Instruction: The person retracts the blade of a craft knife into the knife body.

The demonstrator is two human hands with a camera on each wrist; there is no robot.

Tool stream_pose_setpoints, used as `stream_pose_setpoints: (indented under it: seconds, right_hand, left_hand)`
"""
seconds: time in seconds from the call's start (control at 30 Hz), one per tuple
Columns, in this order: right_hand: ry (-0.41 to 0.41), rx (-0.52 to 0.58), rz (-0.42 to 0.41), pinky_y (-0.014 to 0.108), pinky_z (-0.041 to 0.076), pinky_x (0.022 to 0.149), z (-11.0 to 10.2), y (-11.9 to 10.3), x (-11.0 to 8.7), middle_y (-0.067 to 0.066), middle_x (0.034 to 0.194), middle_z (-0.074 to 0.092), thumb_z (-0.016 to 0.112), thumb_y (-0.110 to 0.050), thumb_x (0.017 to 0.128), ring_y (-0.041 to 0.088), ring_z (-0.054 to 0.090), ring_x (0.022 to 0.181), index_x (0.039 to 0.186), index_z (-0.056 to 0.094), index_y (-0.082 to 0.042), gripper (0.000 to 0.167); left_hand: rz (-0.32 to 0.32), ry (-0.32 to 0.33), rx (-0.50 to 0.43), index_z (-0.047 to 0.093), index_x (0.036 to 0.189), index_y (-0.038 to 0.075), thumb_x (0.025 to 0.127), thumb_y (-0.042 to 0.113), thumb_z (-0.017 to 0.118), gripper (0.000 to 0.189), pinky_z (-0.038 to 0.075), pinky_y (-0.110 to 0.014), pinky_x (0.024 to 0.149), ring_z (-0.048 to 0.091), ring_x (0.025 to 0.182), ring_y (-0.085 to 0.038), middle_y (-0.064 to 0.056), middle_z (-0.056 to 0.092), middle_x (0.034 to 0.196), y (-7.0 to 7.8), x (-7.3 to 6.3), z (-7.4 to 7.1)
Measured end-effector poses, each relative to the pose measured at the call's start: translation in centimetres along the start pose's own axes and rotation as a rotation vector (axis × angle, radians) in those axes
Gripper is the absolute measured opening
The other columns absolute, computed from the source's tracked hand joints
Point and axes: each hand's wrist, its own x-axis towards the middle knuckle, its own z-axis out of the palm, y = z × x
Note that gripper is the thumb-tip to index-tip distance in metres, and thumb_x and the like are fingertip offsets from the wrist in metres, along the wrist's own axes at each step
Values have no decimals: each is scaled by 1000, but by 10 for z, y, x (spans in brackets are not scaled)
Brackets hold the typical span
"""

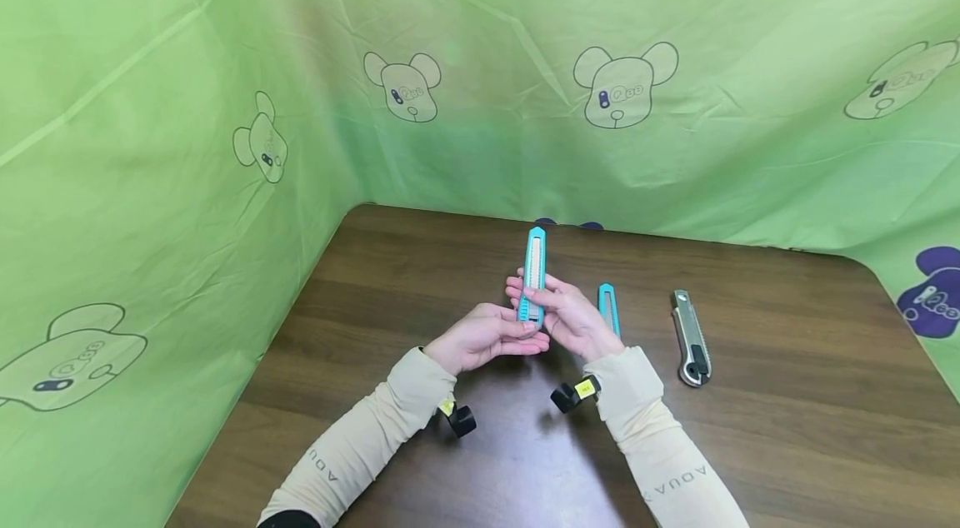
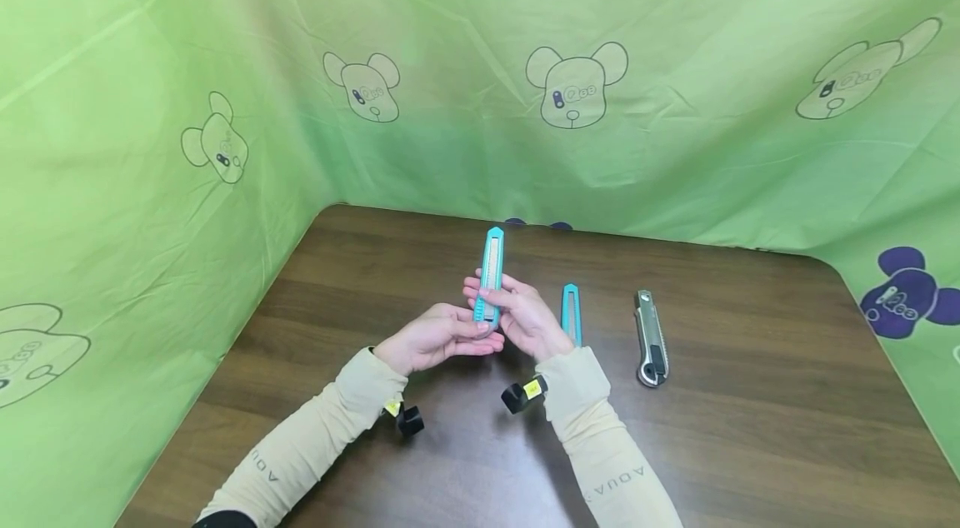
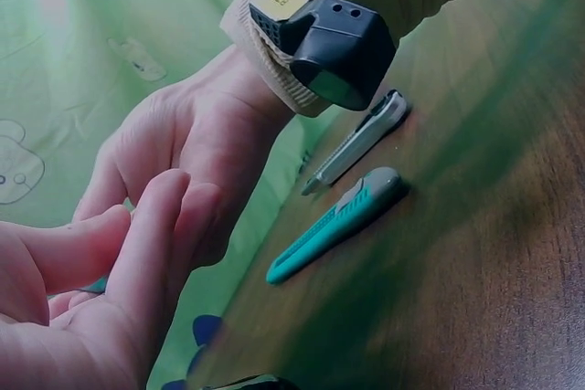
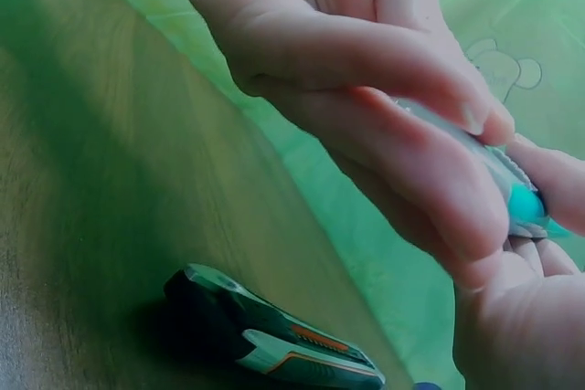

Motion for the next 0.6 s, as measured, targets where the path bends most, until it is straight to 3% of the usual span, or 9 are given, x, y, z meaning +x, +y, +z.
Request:
stream_pose_setpoints:
  seconds: [0.37, 0.6]
  right_hand:
    - [-25, -18, -26, 25, 53, 101, 0, 3, -1, 5, 119, 66, 47, 4, 98, 13, 66, 109, 147, 27, 3, 53]
    - [-32, -11, -48, 26, 52, 102, 0, 4, -1, 7, 122, 64, 48, 4, 97, 13, 65, 109, 146, 28, 3, 54]
  left_hand:
    - [6, -7, -12, 50, 127, -18, 96, -6, 49, 32, 58, -33, 91, 72, 87, -19, -18, 71, 96, 0, -2, -1]
    - [17, -22, -23, 49, 127, -19, 96, -7, 48, 33, 58, -32, 91, 71, 88, -19, -18, 70, 97, -1, -1, -3]
